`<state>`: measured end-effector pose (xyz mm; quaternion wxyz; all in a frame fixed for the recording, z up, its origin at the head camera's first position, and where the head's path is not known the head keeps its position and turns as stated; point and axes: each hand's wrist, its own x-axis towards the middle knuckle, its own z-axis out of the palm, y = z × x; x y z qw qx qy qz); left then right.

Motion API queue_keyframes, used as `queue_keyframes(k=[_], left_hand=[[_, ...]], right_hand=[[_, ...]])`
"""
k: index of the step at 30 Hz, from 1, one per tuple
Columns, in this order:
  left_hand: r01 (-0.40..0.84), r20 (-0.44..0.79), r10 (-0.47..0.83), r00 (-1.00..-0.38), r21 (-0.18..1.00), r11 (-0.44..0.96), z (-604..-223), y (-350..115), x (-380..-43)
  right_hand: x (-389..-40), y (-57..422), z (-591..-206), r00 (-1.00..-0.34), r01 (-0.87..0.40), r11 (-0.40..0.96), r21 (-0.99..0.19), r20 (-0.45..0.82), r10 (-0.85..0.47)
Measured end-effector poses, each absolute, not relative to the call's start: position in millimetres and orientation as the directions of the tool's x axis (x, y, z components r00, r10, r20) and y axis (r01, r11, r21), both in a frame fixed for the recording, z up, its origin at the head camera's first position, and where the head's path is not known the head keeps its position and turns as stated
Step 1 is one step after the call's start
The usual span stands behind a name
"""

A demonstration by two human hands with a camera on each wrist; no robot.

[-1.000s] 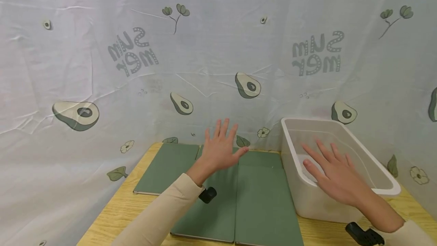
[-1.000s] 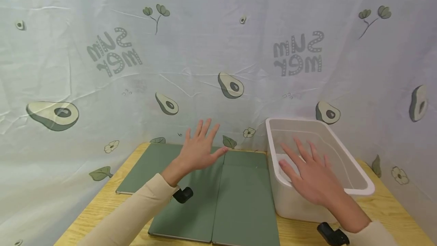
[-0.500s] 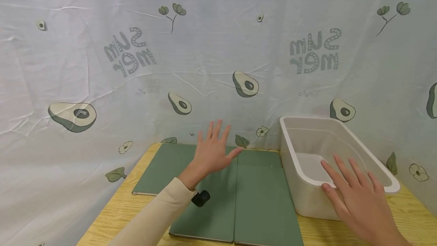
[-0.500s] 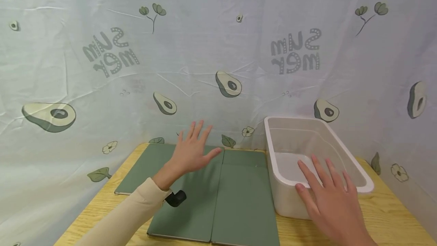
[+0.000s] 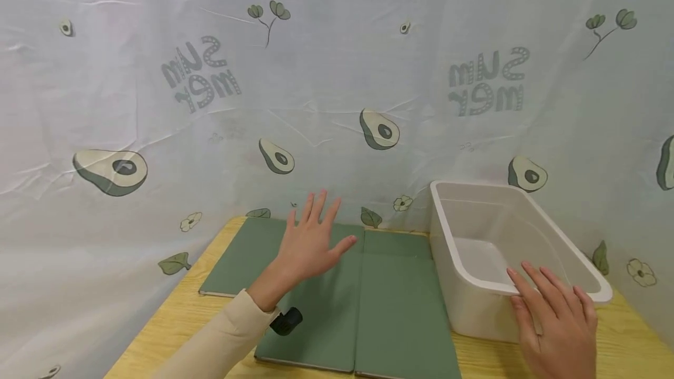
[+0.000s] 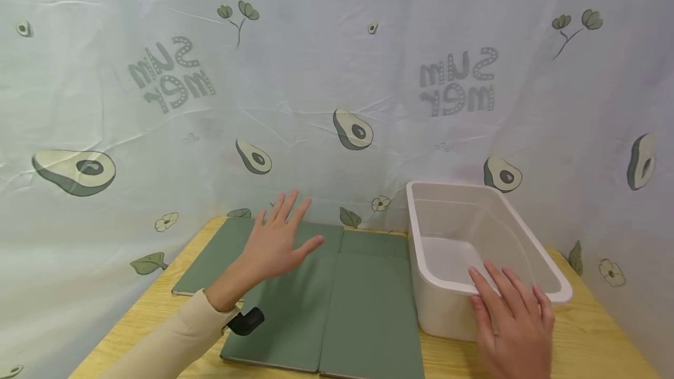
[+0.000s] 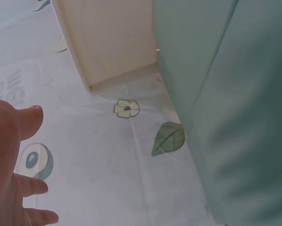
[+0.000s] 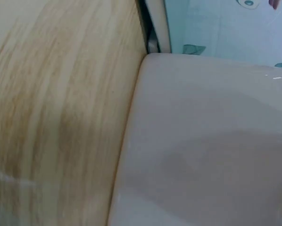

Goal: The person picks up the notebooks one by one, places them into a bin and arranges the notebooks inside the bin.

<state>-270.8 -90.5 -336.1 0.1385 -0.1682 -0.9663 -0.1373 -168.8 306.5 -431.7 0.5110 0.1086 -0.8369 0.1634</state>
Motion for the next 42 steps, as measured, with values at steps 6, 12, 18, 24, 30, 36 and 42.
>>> queue_keyframes(k=[6,12,18,24,30,36,42], left_hand=[[0.362,0.332,0.283,-0.9,0.209,0.908,-339,-106,-260],[0.371,0.295,0.295,-0.909,0.248,0.895,-353,-121,-258],[0.366,0.195,0.318,-0.928,0.316,0.875,-378,-129,-266],[0.328,0.046,0.332,-0.942,0.333,0.884,-406,-136,-275],[0.279,-0.098,0.333,-0.938,0.356,0.892,-424,-139,-277],[0.252,-0.161,0.324,-0.932,0.354,0.901,-431,-140,-275],[0.248,-0.156,0.316,-0.936,0.347,0.904,-435,-140,-276]], right_hand=[[-175,303,-433,-0.32,-0.412,0.9,-0.141,0.947,0.002],[-176,295,-426,-0.234,-0.45,0.884,-0.126,0.972,0.02],[-175,295,-423,-0.235,-0.451,0.883,-0.126,0.972,0.019],[-175,297,-425,-0.243,-0.45,0.883,-0.131,0.97,0.02],[-175,297,-427,-0.242,-0.447,0.884,-0.135,0.97,0.025],[-175,296,-426,-0.243,-0.447,0.884,-0.137,0.97,0.028],[-174,290,-423,-0.198,-0.461,0.879,-0.122,0.98,0.032]])
